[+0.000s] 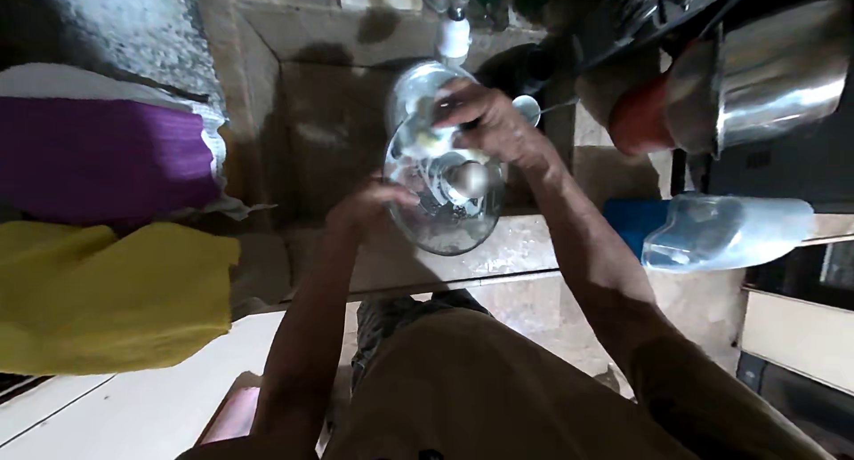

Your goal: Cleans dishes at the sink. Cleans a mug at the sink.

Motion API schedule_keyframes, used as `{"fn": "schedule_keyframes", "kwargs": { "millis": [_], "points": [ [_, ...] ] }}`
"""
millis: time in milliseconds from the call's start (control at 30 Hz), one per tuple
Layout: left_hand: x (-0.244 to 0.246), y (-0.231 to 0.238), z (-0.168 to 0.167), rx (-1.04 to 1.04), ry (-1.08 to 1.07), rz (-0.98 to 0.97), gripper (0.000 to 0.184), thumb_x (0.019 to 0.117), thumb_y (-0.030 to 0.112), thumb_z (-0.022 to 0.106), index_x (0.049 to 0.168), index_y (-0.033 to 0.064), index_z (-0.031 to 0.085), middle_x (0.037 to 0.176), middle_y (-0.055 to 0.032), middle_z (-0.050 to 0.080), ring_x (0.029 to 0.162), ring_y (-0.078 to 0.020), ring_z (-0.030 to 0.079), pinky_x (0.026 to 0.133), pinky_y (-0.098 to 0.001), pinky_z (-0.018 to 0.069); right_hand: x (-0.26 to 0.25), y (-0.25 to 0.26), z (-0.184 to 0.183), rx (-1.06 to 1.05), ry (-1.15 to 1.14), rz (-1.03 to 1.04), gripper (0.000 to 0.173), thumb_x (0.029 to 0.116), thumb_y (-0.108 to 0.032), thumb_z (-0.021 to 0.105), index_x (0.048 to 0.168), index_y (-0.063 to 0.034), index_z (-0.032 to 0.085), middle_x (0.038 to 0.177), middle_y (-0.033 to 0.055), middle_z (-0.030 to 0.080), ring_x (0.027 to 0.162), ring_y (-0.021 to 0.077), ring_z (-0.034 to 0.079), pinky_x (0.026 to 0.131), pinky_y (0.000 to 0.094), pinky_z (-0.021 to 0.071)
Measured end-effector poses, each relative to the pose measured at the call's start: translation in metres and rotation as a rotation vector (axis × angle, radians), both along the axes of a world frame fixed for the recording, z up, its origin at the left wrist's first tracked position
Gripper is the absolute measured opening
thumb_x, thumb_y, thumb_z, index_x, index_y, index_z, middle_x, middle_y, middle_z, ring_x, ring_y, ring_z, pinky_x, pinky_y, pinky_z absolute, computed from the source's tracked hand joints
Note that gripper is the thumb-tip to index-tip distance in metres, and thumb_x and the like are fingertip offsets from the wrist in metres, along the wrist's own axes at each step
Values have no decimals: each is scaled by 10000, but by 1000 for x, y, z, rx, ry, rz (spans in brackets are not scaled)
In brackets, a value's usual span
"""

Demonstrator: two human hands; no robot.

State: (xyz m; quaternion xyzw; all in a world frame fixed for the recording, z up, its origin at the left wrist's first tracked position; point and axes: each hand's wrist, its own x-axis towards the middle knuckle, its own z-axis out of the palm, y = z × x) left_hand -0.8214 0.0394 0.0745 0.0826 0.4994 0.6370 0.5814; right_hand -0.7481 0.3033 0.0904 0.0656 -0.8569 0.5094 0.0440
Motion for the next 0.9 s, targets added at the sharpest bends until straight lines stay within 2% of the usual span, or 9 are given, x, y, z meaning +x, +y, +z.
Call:
{"fn": "schedule_keyframes", "kwargs": {
  "millis": [67, 233, 467, 567, 633, 700, 767, 800, 900],
  "points": [
    [-7, -7, -7, 5, -51, 11, 439, 713, 113, 697, 1144, 158, 631, 946, 22, 743, 830, -79, 713, 725, -283, 621, 11, 18, -9, -20, -32, -45, 219, 831, -23, 740, 1041, -49, 796, 1296, 163, 666, 1307, 260, 558, 1125, 395, 453],
    [-13, 15, -1, -19, -57, -124, 199, 901, 72, 440, 862, 148, 620, 678, 27, 693, 571, -71, 656, 543, -255, 581, -2, -23, 16, -81, -51, 94, 180, 843, -44, 743, 1011, -53, 805, 1289, 154, 656, 1259, 230, 567, 1087, 372, 465],
    [-27, 28, 7, -9, -94, -153, 249, 926, 115, 391, 804, 141, 607, 620, 1, 657, 494, -90, 614, 462, -257, 542, 5, -7, 6, -100, 16, -17, 192, 811, -36, 753, 998, -40, 801, 1290, 167, 647, 1222, 207, 597, 1005, 325, 526],
    [-30, 39, 11, 7, -81, -176, 293, 973, 116, 358, 798, 155, 590, 625, 28, 636, 505, -61, 597, 465, -227, 527, 5, 5, 5, -150, -17, -22, 238, 822, -29, 752, 1058, -28, 780, 1303, 154, 653, 1263, 217, 584, 1069, 345, 494],
    [-27, 36, 7, 82, -181, -46, 303, 1042, 173, 336, 936, 143, 619, 725, 19, 671, 604, -59, 646, 539, -237, 577, 16, 14, -8, -228, -86, -187, 290, 800, 8, 739, 1088, -15, 759, 1222, 118, 685, 1176, 190, 621, 1016, 344, 522],
    [-11, 29, -8, 249, -257, 100, 254, 979, 253, 483, 1129, 168, 669, 906, 8, 740, 740, -76, 698, 629, -262, 611, 27, 11, -19, -294, -144, -386, 303, 796, 10, 744, 1098, -13, 754, 1157, 105, 695, 1077, 173, 651, 917, 333, 565],
    [15, 15, -15, 311, -133, 131, 696, 867, 280, 675, 1519, 190, 450, 1289, 13, 648, 1020, -87, 665, 809, -265, 595, 31, 6, -33, -262, -138, -525, 300, 812, -23, 760, 1111, -13, 751, 1145, 118, 694, 1040, 175, 659, 882, 326, 575],
    [27, 7, -17, 290, -53, 145, 815, 847, 198, 668, 1592, 182, 336, 1440, 5, 559, 1161, -102, 620, 904, -285, 573, 32, 4, -39, -229, -125, -549, 291, 824, -39, 765, 1114, -13, 751, 1156, 126, 689, 1054, 177, 657, 892, 321, 573],
    [44, -3, -31, 167, -16, 149, 865, 788, 77, 674, 1582, 177, 348, 1441, -32, 576, 1154, -133, 641, 913, -320, 582, 27, -4, -42, -131, -91, -361, 248, 846, -45, 750, 1090, -8, 764, 1197, 151, 672, 1121, 194, 637, 942, 322, 558]
  ]
}}
